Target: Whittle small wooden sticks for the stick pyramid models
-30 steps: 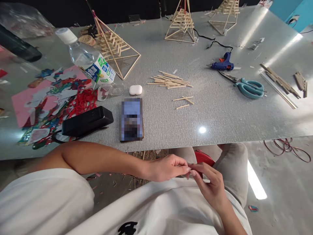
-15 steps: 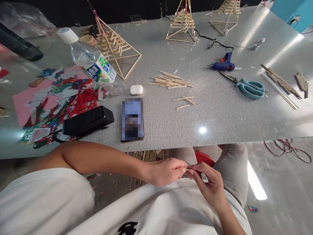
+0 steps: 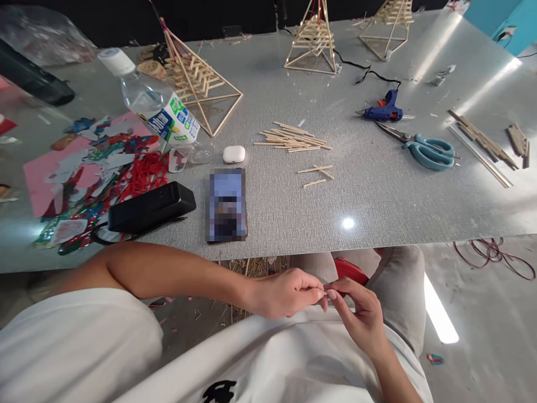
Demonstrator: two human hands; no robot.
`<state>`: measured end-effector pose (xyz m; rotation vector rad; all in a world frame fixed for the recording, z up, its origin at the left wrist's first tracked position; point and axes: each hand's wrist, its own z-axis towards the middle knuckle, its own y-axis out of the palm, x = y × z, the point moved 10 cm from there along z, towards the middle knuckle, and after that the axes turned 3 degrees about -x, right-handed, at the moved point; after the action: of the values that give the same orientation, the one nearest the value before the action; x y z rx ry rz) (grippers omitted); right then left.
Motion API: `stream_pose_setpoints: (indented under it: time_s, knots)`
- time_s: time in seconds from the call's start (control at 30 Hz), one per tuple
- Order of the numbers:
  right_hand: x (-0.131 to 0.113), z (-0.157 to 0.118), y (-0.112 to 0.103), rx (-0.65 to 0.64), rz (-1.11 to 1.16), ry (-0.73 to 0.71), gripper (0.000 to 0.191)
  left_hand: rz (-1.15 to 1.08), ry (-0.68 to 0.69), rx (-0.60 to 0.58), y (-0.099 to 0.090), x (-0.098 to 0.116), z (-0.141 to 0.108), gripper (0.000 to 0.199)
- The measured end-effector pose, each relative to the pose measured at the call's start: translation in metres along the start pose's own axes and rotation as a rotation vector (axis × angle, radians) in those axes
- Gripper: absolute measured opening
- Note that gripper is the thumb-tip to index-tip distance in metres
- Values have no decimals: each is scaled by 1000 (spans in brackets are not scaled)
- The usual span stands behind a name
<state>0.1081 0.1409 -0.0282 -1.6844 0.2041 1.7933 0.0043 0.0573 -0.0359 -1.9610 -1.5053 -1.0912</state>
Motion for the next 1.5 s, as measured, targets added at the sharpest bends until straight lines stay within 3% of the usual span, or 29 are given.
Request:
stream_pose_setpoints:
  time_s: [0.33, 0.63, 1.0, 1.13, 1.3, 1.5]
  knots:
    - [-11, -1, -1, 18, 33, -86, 14, -115, -3, 11, -1, -8, 5, 25]
    - [-23, -3, 0, 76, 19, -214, 29, -92, -31, 25, -2, -5, 0, 35]
    - [-21, -9, 2, 100, 6, -224, 35, -128, -1, 31, 1, -3, 0, 38]
    - [-25, -6, 2, 67, 1, -240, 35, -134, -16, 5, 3, -8, 3, 31]
    - [-41, -1, -2, 58, -167, -367, 34, -170, -54, -85, 10, -17, 11, 25]
    - [-58, -20, 3, 25, -530, -621, 36, -453, -196, -122, 22, -28, 15, 25]
